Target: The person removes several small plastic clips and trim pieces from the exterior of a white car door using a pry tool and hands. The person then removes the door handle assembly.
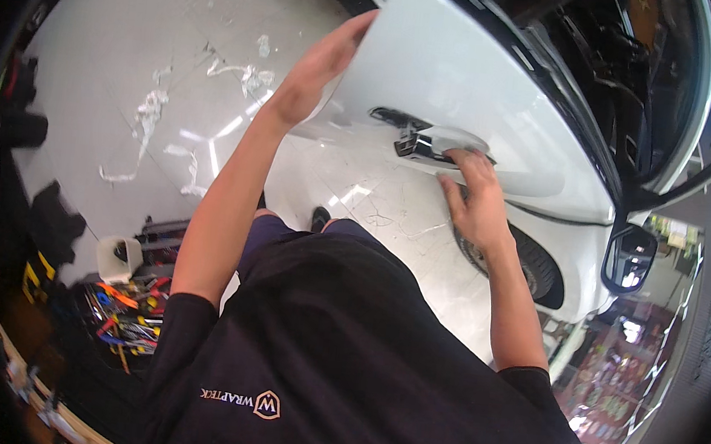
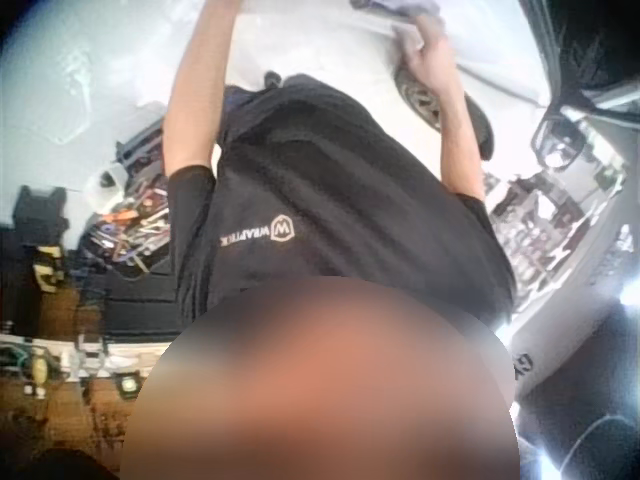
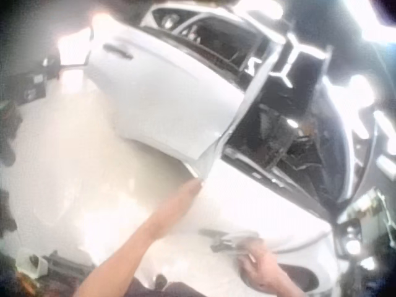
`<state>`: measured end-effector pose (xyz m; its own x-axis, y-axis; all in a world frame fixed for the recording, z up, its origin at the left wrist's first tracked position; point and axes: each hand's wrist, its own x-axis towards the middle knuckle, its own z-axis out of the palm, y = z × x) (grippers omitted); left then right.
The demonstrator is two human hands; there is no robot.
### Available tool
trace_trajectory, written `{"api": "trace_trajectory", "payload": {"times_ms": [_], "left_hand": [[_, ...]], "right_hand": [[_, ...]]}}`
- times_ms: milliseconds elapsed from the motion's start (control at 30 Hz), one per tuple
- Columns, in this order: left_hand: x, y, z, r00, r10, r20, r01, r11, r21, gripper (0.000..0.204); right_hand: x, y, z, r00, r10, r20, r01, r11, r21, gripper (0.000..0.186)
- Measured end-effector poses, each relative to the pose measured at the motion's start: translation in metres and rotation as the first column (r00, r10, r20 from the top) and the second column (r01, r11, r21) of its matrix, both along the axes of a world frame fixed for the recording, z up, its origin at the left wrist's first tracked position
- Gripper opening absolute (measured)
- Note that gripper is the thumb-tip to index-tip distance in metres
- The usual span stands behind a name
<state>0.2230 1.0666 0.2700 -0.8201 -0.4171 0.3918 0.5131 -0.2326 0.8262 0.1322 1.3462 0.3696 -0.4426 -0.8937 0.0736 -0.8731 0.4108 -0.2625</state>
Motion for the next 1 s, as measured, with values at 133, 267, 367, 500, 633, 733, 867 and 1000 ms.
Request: {"api": "trace_trajectory", "payload": {"times_ms": [133,267,367,500,633,733,867,1000], "left_hand": [[0.019,0.016,0.031,0.996,0.092,-0.01,-0.092,0.981,-0.17,0.092],[0.026,0.018,0.04,0.955,-0.072,0.289,0.131,0.972,-0.193,0.081],[0.023,0.013,0.032,0.936,-0.071,0.346,0.164,0.955,-0.248,0.071],[0.011,-0.002,0.031,0.919,-0.082,0.385,0.222,0.916,-0.334,0.061],[0.011,-0.001,0.03,0.902,-0.067,0.427,0.23,0.911,-0.342,0.061],[0.009,0.0,0.027,0.92,0.021,0.39,0.156,0.896,-0.415,0.063],[0.016,0.017,0.036,0.949,0.068,0.307,0.059,0.92,-0.388,0.066],[0.027,0.038,0.015,0.946,0.135,0.295,-0.032,0.944,-0.329,0.063]], "right_hand": [[0.001,0.012,0.006,0.994,-0.097,0.055,0.091,0.991,0.099,0.027],[0.014,0.006,0.0,0.996,-0.067,-0.062,0.065,0.998,-0.019,0.027],[0.016,-0.008,-0.016,0.998,-0.036,-0.042,0.031,0.995,-0.096,0.027],[0.005,-0.019,-0.021,0.99,-0.012,0.138,0.035,0.986,-0.166,0.025],[-0.003,-0.032,-0.02,0.985,-0.041,0.165,0.06,0.992,-0.111,0.018],[-0.002,-0.028,-0.023,0.989,-0.011,0.146,0.035,0.986,-0.16,0.016],[0.001,-0.016,-0.013,0.992,0.088,0.088,-0.065,0.97,-0.235,0.032],[0.033,-0.034,-0.019,0.963,-0.262,0.066,0.261,0.965,0.022,0.045]]}}
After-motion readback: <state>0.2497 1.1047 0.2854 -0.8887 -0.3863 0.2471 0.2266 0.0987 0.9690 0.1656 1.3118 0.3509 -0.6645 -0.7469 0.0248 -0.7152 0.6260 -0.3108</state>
